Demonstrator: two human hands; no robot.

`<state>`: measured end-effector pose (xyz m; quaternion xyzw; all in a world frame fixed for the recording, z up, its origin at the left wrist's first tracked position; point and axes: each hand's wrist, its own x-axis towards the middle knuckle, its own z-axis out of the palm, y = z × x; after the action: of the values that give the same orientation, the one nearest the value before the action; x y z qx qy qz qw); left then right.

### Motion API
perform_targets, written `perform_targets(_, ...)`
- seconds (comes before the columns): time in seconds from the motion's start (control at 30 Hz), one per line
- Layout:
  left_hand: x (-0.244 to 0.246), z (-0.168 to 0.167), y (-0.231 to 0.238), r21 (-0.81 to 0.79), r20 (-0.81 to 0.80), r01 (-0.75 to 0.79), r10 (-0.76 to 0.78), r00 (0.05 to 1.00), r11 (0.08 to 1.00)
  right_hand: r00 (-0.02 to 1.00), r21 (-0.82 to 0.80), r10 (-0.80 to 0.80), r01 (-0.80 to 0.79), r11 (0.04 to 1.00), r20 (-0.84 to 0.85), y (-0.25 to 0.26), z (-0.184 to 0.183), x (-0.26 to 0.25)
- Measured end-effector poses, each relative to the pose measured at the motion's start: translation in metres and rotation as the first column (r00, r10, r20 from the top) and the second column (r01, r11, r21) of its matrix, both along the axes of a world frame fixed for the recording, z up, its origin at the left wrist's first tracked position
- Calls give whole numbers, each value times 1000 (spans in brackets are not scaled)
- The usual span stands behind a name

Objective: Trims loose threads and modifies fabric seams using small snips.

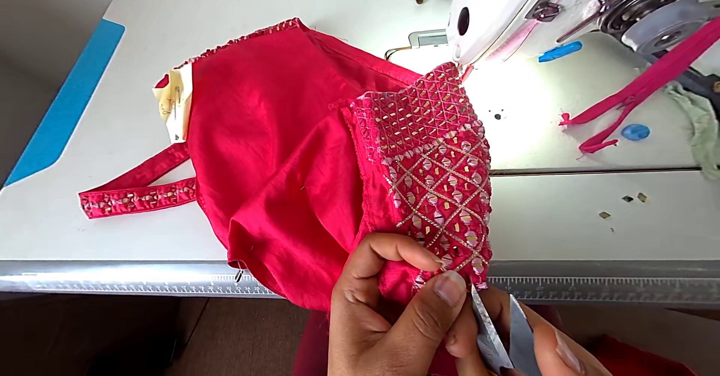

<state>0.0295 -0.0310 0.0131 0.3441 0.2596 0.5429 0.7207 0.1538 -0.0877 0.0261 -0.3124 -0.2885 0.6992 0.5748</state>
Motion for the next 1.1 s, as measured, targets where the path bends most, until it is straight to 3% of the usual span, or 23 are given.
perform_targets(0.1,3,-4,-4,16,15,-20,20,1000,1000,998,-3,-49,49,999,27,2,3,0)
perform_targets(0.4,6,-3,-4,-40,83,-40,44,996,998,996,32,29,-32,999,87,1,1,6)
perform_targets(0.9,6,-2,-4,-76,132,-30,40,990,997,1000,27,29,-29,999,0,2,0,4)
perform_targets(1.1,6,-2,-3,-61,111,-31,37,993,998,998,5,49,-49,999,40,3,3,6)
